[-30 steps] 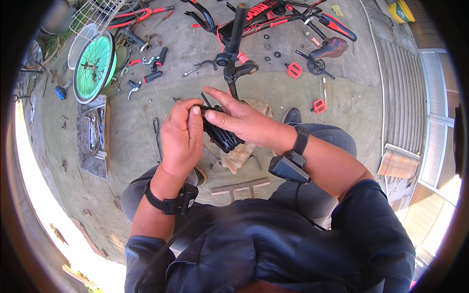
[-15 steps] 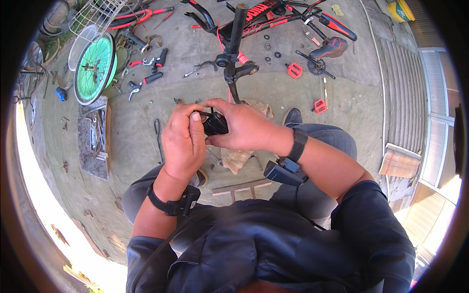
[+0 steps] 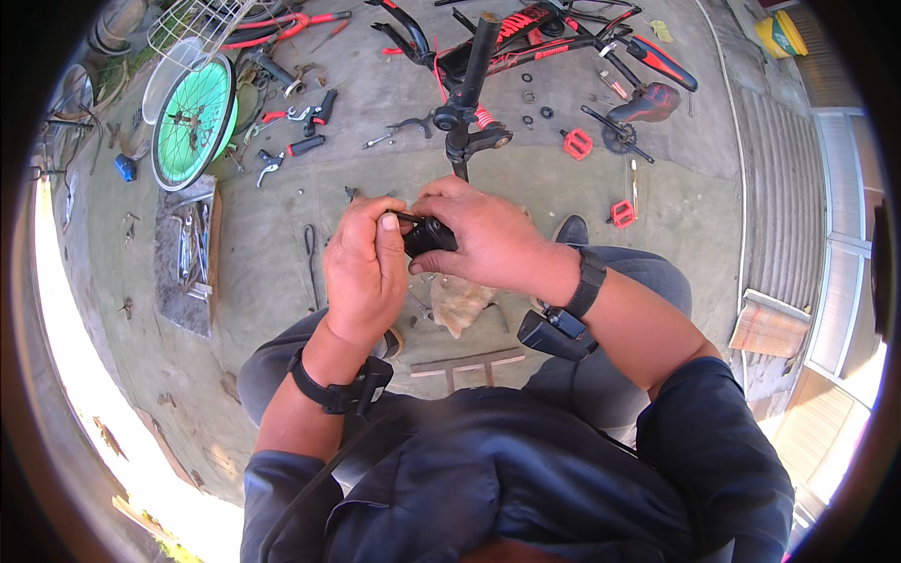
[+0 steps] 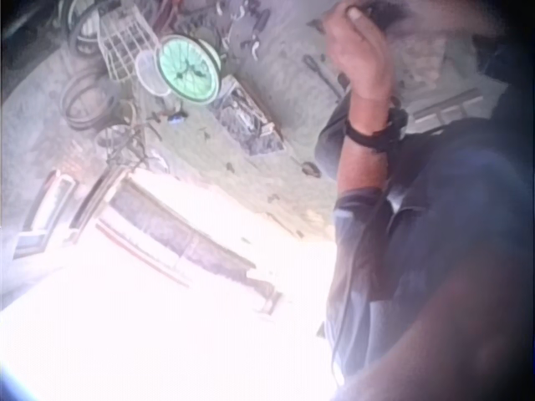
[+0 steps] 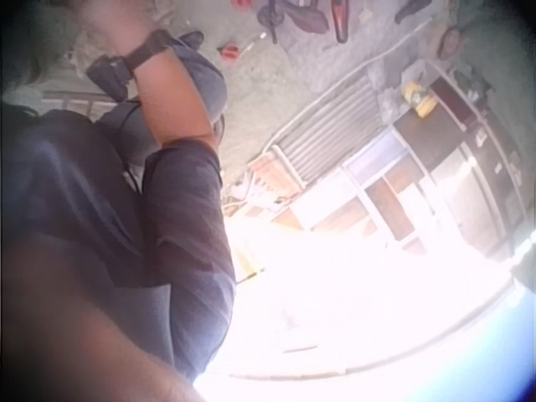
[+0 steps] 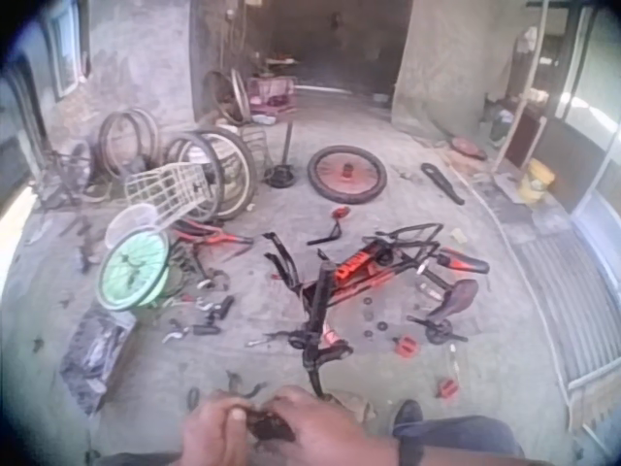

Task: The person removes a black shifter from the bicycle handlebar, then repeatedly inserts and removes it to test fit. The person also removes the red handlebar grip and inspects the handlebar end. The shifter is reinstalled on the handlebar by the end of the clip.

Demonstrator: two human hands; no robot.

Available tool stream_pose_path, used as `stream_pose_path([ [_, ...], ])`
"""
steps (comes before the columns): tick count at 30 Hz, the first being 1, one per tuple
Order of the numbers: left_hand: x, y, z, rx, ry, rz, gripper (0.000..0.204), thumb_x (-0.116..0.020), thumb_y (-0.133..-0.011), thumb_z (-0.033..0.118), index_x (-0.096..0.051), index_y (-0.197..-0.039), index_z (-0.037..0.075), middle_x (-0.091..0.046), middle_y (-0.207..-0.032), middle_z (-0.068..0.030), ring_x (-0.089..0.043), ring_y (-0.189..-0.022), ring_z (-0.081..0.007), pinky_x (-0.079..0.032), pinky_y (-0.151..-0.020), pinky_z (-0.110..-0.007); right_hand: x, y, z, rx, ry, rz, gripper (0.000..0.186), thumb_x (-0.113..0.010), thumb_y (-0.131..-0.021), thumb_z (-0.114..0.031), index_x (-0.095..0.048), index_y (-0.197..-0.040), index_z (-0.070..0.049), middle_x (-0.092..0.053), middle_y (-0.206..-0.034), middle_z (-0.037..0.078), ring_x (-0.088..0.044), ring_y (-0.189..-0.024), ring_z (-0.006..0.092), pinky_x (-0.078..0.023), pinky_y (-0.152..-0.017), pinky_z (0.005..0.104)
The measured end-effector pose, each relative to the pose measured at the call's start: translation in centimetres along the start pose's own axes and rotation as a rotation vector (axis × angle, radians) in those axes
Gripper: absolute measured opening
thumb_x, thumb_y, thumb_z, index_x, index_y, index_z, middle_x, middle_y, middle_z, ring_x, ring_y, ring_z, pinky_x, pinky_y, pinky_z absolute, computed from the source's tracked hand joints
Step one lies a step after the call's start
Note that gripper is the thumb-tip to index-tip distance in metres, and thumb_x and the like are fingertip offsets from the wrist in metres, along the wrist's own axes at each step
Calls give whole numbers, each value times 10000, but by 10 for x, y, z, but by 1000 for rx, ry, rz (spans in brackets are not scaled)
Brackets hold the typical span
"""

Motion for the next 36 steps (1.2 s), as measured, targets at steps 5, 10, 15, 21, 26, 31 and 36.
stream_pose_path([
  [5,1,0,-1,-11,66,40,100,-510,-1017,34,-591,-1075,26,-623,-886,-109,-666,-757,-227,-517,-675,-328,-3,-2,6,-53,-245,100,834,-868,-741,-373,-504,-1372,34,-633,-1246,182,-670,-1084,314,-525,-914,393],
  [10,3,0,2,-69,37,31,94,-521,-1014,38,-592,-1074,25,-620,-889,-105,-654,-745,-230,-515,-673,-325,-9,-4,13,-157,-621,-23,877,-870,-789,-313,-417,-1422,90,-684,-1149,199,-676,-1032,236,-521,-905,336],
  [15,7,-2,5,-78,67,3,107,-536,-1019,73,-608,-1077,18,-630,-926,-116,-641,-780,-231,-513,-715,-326,-5,-4,12,-194,-842,-152,776,-801,-874,-166,-376,-1495,18,-612,-1222,98,-589,-1101,145,-496,-953,293],
  [21,13,-9,-6,127,204,5,226,-515,-1054,171,-616,-1153,-5,-661,-1026,-70,-616,-969,-162,-482,-859,-298,6,-4,5,-117,-895,-184,706,-724,-933,-130,-373,-1537,-24,-567,-1274,62,-564,-1094,114,-490,-947,278],
  [26,5,-7,-17,515,620,-48,265,-581,-1037,243,-622,-1155,9,-670,-1077,-41,-626,-1005,-143,-488,-860,-298,16,-2,0,-227,-1034,-264,639,-711,-954,-171,-426,-1501,-5,-602,-1341,52,-559,-1129,87,-471,-982,263],
  [31,2,-7,-25,648,764,-73,233,-604,-1018,201,-616,-1159,15,-676,-1049,-51,-638,-989,-134,-494,-822,-297,16,-5,-5,-133,-951,-247,587,-682,-978,-178,-447,-1490,-14,-620,-1307,46,-565,-1142,90,-471,-979,265],
  [36,-3,-7,-31,708,818,-47,182,-628,-1000,159,-618,-1132,34,-684,-1027,-45,-657,-942,-133,-495,-796,-287,14,-6,-6,-114,-950,-166,510,-595,-1031,-278,-482,-1442,3,-607,-1297,62,-556,-1167,112,-456,-997,288],
])
Point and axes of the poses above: each hand's wrist, its own y-axis away from the middle knuckle, its own x-axis out of the back of the hand, z = x × y, the point moved 2 cm from there along -y, towards the middle knuckle
